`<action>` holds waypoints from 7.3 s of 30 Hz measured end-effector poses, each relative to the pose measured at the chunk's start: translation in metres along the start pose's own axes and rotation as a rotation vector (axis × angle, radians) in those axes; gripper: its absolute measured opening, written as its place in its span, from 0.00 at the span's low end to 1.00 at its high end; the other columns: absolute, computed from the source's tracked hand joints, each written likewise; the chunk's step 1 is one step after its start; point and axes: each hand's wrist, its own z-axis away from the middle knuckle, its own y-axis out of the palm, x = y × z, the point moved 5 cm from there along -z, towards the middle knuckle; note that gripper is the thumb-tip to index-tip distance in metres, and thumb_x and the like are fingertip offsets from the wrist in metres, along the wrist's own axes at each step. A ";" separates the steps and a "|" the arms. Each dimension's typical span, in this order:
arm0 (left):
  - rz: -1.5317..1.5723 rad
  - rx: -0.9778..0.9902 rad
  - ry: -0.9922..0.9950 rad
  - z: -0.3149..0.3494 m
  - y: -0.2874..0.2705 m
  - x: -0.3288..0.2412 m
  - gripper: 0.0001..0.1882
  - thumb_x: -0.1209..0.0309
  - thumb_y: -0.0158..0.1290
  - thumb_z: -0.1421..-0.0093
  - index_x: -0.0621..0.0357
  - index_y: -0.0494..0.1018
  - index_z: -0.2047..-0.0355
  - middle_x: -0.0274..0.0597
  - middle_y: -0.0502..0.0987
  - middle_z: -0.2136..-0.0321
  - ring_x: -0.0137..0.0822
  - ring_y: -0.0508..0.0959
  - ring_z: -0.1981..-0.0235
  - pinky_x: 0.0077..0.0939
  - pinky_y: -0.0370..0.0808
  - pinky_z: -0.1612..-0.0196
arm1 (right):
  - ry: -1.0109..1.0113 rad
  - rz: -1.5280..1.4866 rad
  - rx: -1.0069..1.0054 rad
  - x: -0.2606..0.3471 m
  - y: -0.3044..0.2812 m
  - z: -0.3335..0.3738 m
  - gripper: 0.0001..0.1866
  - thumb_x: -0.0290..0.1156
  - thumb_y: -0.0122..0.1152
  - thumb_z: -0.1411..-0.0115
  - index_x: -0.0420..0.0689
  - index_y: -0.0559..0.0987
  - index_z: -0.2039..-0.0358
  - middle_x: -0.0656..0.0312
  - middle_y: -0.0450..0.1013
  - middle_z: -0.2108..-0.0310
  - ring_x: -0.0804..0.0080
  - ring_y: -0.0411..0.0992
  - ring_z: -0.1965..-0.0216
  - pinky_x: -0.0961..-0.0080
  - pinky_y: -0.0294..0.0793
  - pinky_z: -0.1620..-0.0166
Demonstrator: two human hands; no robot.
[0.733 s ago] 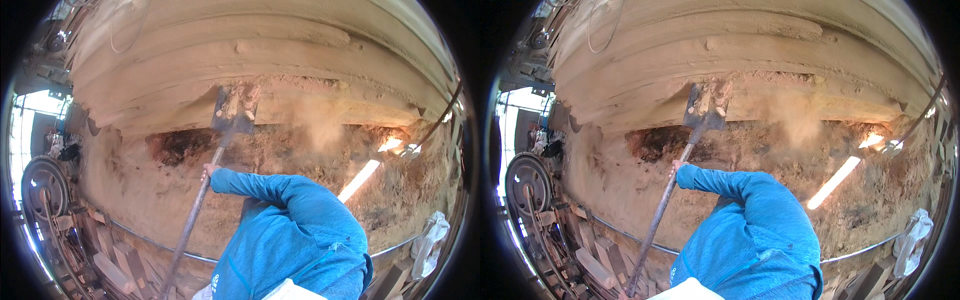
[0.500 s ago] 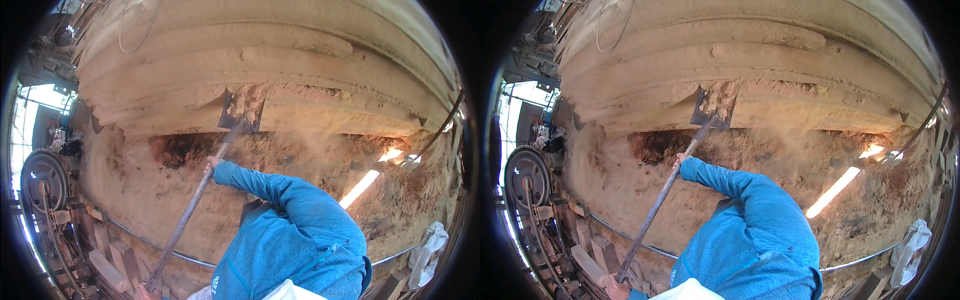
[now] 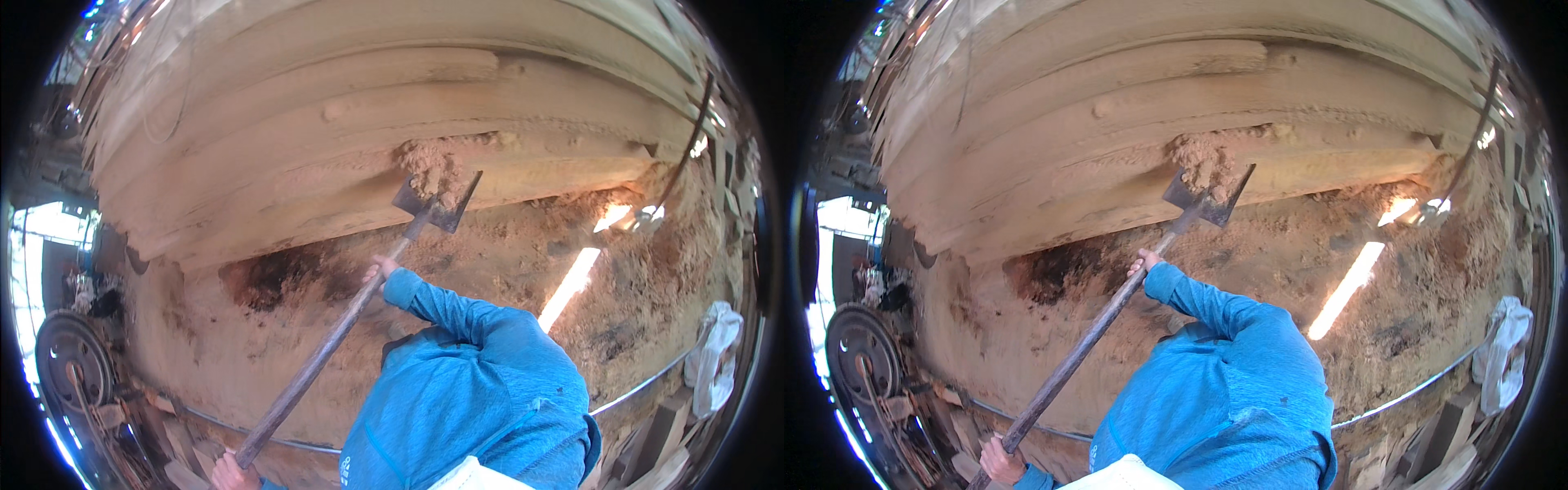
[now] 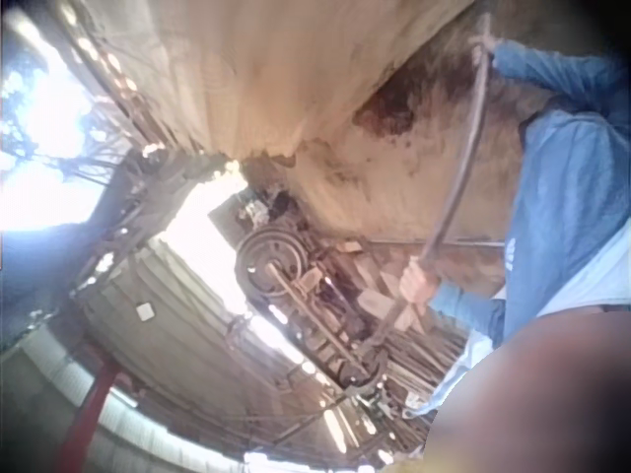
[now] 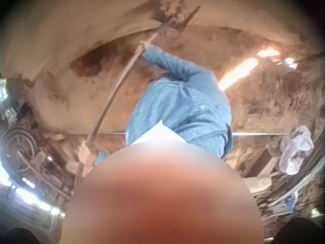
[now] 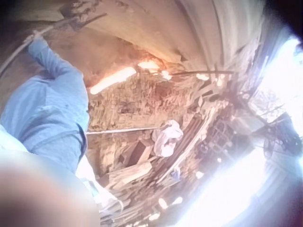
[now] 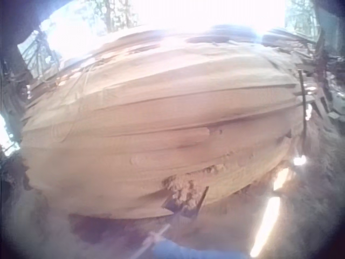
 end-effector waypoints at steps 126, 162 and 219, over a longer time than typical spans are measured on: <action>1.264 1.021 0.587 -0.119 0.028 -0.533 0.20 0.54 0.56 0.54 0.47 0.74 0.62 0.52 0.78 0.70 0.52 0.77 0.64 0.41 0.73 0.62 | -1.220 0.322 -0.830 0.537 -0.181 0.173 0.13 0.26 0.59 0.48 0.38 0.66 0.65 0.54 0.68 0.82 0.65 0.68 0.87 0.69 0.69 0.83; 1.040 1.304 0.373 0.084 0.309 -0.215 0.21 0.57 0.60 0.59 0.46 0.77 0.63 0.48 0.78 0.70 0.47 0.78 0.64 0.37 0.74 0.60 | -0.443 -0.066 -0.563 0.118 -0.275 0.003 0.14 0.41 0.48 0.43 0.49 0.63 0.81 0.61 0.58 0.88 0.62 0.58 0.87 0.57 0.64 0.81; 0.508 0.790 0.409 -0.057 0.104 -0.263 0.20 0.64 0.58 0.65 0.38 0.75 0.65 0.46 0.76 0.82 0.49 0.77 0.77 0.43 0.72 0.74 | -0.642 0.649 -0.465 0.215 -0.262 0.010 0.09 0.31 0.52 0.49 0.40 0.70 0.82 0.55 0.68 0.86 0.59 0.70 0.82 0.64 0.73 0.77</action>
